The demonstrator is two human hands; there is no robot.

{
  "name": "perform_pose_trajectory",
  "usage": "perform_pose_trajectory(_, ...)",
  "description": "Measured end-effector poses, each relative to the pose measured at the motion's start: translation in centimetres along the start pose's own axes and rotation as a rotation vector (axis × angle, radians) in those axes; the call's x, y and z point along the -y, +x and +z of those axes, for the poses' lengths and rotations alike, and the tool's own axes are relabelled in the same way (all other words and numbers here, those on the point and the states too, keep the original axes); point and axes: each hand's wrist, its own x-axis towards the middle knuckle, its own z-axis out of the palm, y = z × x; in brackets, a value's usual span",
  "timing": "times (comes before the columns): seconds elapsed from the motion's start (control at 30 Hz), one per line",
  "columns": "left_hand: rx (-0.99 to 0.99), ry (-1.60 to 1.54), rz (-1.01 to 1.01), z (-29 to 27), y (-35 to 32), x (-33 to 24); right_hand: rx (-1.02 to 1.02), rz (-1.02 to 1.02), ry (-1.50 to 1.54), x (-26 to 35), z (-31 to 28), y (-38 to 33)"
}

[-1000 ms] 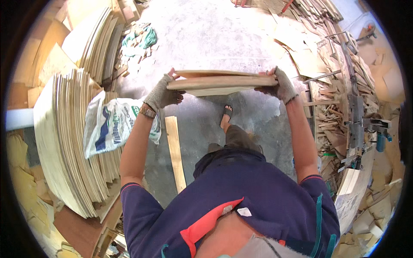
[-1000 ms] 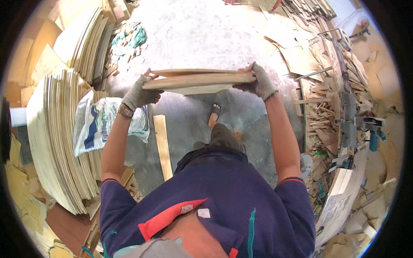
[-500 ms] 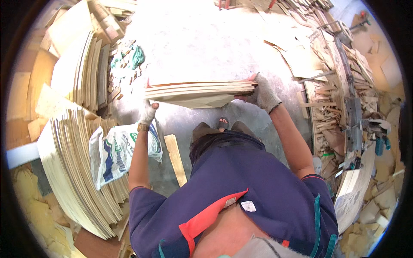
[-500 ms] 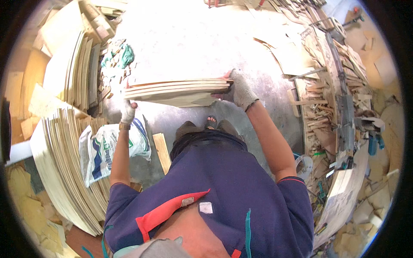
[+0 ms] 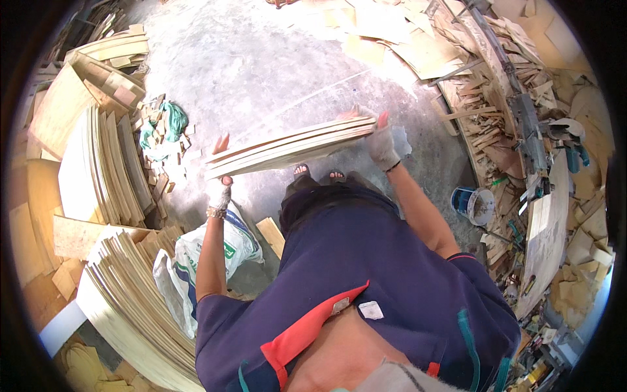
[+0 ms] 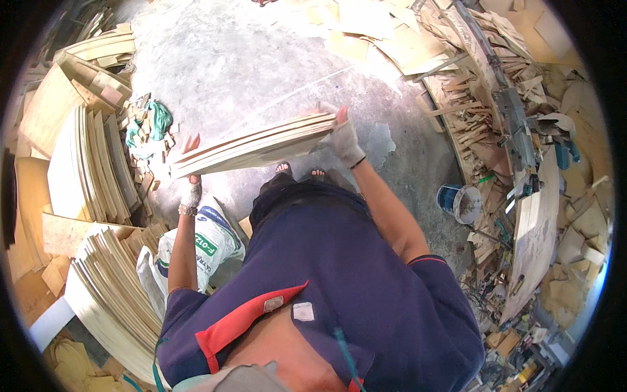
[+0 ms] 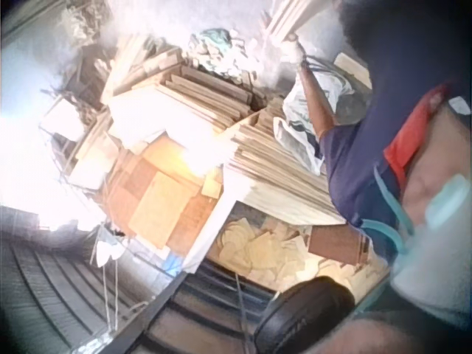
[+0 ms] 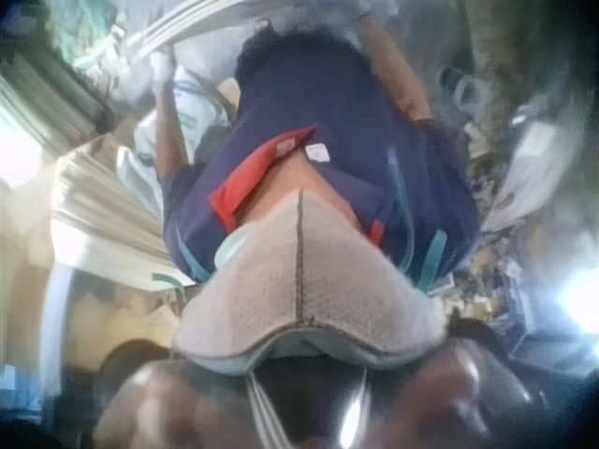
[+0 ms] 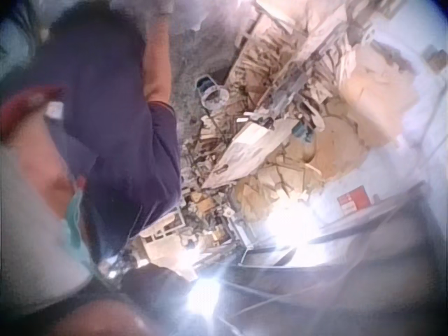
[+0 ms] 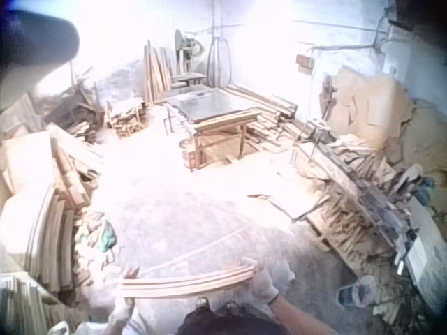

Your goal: The person picks up thin wooden boards, aligns them on a workbench, and uses a nail gun to fasten them together. They measure and mark the boards with a tape measure and pencil, then continue nailing to assemble the panels.

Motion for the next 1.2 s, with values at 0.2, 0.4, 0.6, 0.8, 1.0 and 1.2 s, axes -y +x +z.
perform_pose_trajectory(0.2, -0.270, 0.147, 0.172, 3.9, 0.1, -1.8, -0.329, -0.328, -0.160, -4.3, 3.6, -0.9)
perform_pose_trajectory(0.4, -0.566, -0.085, 0.111, 9.9, 3.3, -4.8, -1.007, -0.211, 0.372, -6.9, 2.6, 4.3)
perform_pose_trajectory(0.6, -0.458, -0.116, 0.229, 10.0, 5.6, -7.9, -0.859, -0.277, 0.450, -2.7, 3.2, 0.2)
perform_pose_trajectory(0.8, -0.216, 0.014, 0.219, 9.3, 7.8, -9.8, -0.703, -0.259, -0.038, -1.1, 5.6, -2.2)
perform_pose_trajectory(1.0, 0.118, -0.058, 0.079, 13.5, 10.2, -9.8, -0.731, -0.278, 0.097, -1.5, 1.3, -5.4)
perform_pose_trajectory(1.2, 0.179, 0.041, 0.090, 17.9, 9.7, -11.4, -0.854, -0.281, 0.112, -1.7, -1.1, -10.0)
